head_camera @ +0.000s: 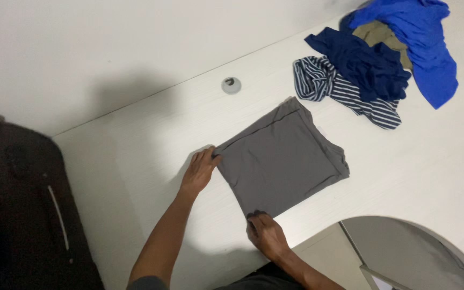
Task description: The person spreads out a gray shirt on a surface by hand, folds the sides and sleeves inward, and places the folded shirt into a black suitcase. The person then repeats these actions with another gray shirt.
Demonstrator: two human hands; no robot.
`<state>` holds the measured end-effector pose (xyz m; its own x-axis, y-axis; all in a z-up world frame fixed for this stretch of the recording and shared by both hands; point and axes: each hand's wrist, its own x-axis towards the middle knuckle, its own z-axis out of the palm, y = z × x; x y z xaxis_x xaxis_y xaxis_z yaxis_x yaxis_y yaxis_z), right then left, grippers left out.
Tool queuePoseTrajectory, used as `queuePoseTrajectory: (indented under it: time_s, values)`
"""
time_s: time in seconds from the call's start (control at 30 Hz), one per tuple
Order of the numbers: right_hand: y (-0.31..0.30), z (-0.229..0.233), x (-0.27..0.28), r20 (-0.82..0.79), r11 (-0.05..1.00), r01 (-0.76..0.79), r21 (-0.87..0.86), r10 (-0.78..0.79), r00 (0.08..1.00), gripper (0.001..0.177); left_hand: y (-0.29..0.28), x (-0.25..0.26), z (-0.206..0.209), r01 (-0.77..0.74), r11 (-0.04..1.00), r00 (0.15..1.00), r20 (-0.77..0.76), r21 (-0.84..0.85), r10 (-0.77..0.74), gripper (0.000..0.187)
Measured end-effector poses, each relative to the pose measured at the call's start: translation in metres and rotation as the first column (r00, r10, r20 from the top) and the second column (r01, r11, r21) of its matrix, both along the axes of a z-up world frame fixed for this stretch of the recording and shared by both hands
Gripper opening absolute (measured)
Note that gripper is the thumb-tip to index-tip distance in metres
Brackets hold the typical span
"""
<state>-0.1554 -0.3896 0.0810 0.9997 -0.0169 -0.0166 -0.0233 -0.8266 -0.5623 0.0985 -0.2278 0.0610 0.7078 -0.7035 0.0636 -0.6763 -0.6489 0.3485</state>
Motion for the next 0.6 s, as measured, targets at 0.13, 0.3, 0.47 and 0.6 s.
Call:
queuePoseTrajectory:
  time_s: [0.13, 0.3, 0.47, 0.6]
  values:
    - [0.0, -0.002, 0.0, 0.088, 1.0, -0.001, -0.03, 0.003, 0.996, 0.017, -0.009, 0.005, -0.011, -0.086, 0.993, 0.992, -0.08, 0.082, 0.093, 0.053]
    - [0.003, -0.009, 0.001, -0.016, 0.997, 0.008, -0.083, -0.01, 1.0, 0.018, -0.018, 0.006, -0.017, -0.215, 0.971, 0.948, -0.216, 0.106, 0.233, 0.029]
    - [0.003, -0.006, 0.002, 0.049, 0.996, 0.009, -0.091, -0.004, 0.999, 0.024, -0.023, 0.012, -0.027, -0.222, 0.974, 0.967, -0.122, 0.041, 0.225, 0.026]
    - [0.001, -0.005, 0.0, 0.094, 0.996, -0.002, -0.092, 0.011, 0.996, 0.029, -0.022, 0.013, -0.014, -0.21, 0.972, 0.967, -0.123, 0.104, 0.222, 0.026]
